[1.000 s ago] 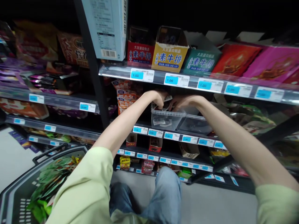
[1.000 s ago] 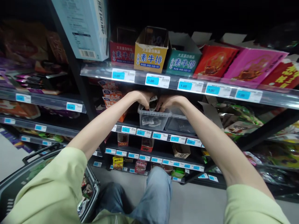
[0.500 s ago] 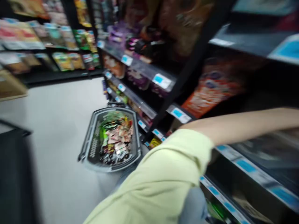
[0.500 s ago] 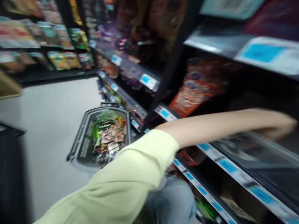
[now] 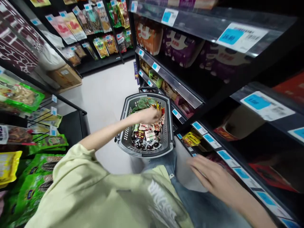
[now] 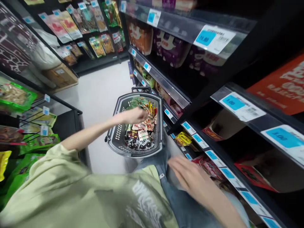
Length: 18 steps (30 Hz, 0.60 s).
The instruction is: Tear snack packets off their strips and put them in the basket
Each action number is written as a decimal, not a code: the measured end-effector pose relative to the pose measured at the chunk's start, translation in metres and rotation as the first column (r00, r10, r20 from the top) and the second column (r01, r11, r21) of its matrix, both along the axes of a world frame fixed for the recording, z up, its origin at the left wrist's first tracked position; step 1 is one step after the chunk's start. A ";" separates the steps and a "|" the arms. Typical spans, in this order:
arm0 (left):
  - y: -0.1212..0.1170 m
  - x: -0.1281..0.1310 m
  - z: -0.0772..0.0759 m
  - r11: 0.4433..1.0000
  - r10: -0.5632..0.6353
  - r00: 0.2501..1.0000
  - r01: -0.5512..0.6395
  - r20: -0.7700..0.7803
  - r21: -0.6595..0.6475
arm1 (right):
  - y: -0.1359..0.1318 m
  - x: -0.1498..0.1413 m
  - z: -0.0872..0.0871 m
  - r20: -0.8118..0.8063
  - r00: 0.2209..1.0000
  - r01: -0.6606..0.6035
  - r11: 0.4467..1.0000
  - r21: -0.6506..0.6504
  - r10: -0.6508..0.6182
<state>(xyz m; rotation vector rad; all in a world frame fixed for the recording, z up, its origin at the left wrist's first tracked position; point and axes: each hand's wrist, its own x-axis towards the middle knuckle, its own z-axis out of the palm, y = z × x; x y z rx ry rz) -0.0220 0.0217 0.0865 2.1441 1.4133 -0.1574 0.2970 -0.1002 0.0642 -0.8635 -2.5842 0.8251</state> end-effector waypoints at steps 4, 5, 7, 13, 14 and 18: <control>-0.046 -0.051 -0.122 0.939 0.137 0.930 -0.231 -0.341 -0.254 | 0.069 -0.108 -0.077 0.210 0.975 -0.019 0.975 -0.221 0.066; -0.053 -0.057 -0.147 0.921 0.145 0.913 -0.265 -0.381 -0.285 | 0.081 -0.134 -0.096 0.373 0.922 -0.010 0.967 -0.256 0.108; -0.062 -0.065 -0.188 0.895 0.164 0.880 -0.323 -0.446 -0.307 | 0.096 -0.176 -0.132 0.508 0.847 0.004 0.955 -0.297 0.154; -0.072 -0.079 -0.261 0.885 0.204 0.839 -0.378 -0.505 -0.272 | 0.102 -0.214 -0.200 0.745 0.621 0.041 0.939 -0.342 0.244; -0.074 -0.082 -0.269 0.883 0.199 0.842 -0.376 -0.502 -0.280 | 0.103 -0.212 -0.205 0.768 0.593 0.049 0.941 -0.336 0.243; -0.083 -0.086 -0.291 0.854 0.153 0.866 -0.358 -0.476 -0.376 | 0.108 -0.206 -0.218 0.821 0.534 0.060 0.959 -0.277 0.204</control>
